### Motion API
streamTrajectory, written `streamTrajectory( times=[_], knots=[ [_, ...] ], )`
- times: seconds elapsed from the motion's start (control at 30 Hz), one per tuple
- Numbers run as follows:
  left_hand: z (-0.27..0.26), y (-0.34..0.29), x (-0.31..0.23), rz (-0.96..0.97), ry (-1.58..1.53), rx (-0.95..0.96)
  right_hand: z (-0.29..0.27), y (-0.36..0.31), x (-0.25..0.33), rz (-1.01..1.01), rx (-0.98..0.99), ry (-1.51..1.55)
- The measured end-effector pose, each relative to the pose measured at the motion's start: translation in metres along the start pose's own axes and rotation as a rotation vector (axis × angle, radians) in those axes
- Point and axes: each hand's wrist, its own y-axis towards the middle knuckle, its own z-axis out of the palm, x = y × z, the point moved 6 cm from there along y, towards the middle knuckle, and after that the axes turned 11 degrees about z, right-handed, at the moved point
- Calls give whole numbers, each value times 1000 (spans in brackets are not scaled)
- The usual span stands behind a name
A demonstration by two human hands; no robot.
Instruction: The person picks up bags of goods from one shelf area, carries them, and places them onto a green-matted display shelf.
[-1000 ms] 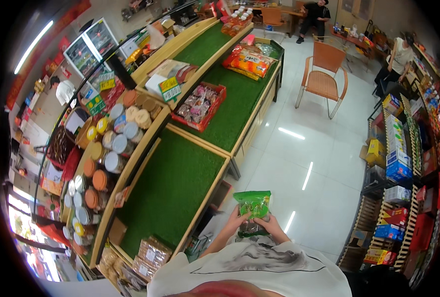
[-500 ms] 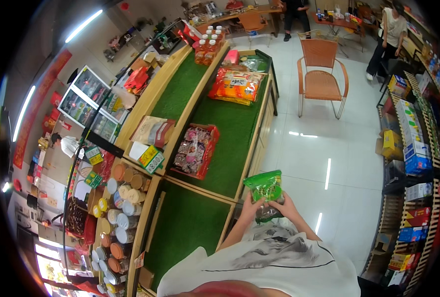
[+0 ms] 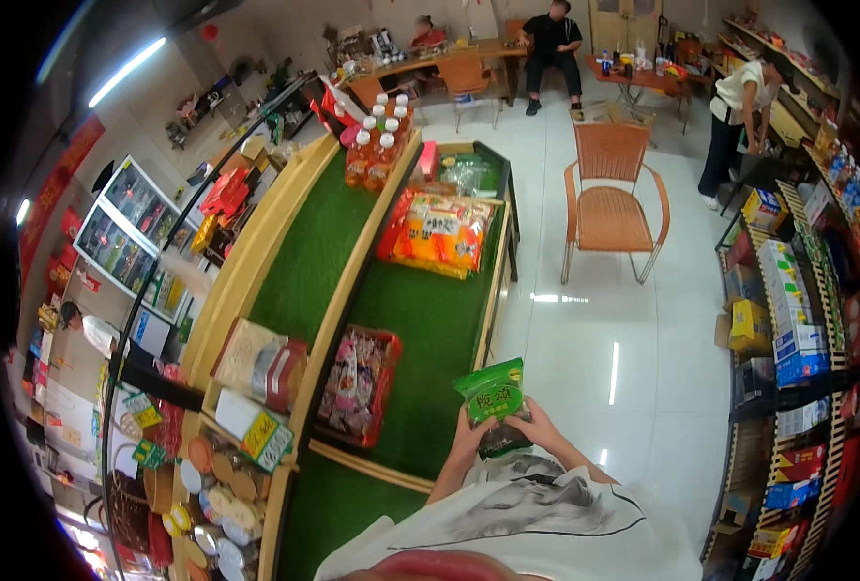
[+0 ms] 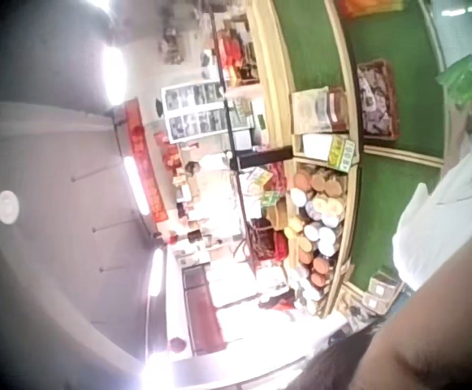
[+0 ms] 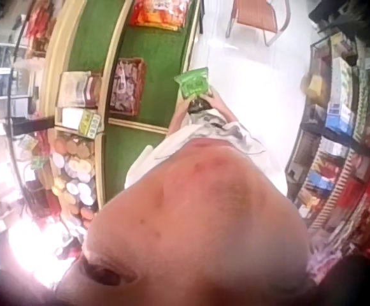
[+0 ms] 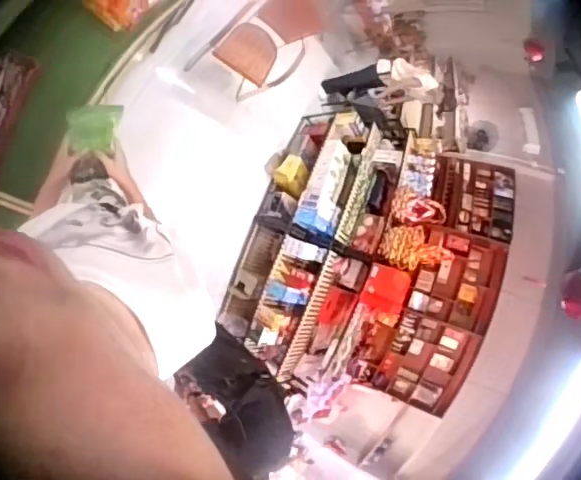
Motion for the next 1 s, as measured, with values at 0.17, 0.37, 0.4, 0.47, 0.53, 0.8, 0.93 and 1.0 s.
streamTrajectory(
  times=[0.17,0.37,0.4,0.47,0.53,0.8,0.93,1.0],
  knots=[
    [-26,86,-51,102,74,40,24,93,76,-139,60,-159],
    [-47,152,-185,427,352,-75,93,178,196,-350,203,-395],
    [-51,155,-215,575,453,-130,115,191,225,-515,237,-508],
    [-70,163,-259,557,473,-210,163,204,279,-721,285,-641],
    [-84,160,-308,473,680,-420,218,216,319,-804,374,-630],
    [-216,226,-362,617,467,-903,379,312,340,-1036,349,-802],
    [-304,176,-341,627,662,-1115,434,287,275,-738,523,-1310],
    [-271,193,-324,747,757,-1187,398,318,265,-961,366,-1252]
  ],
)
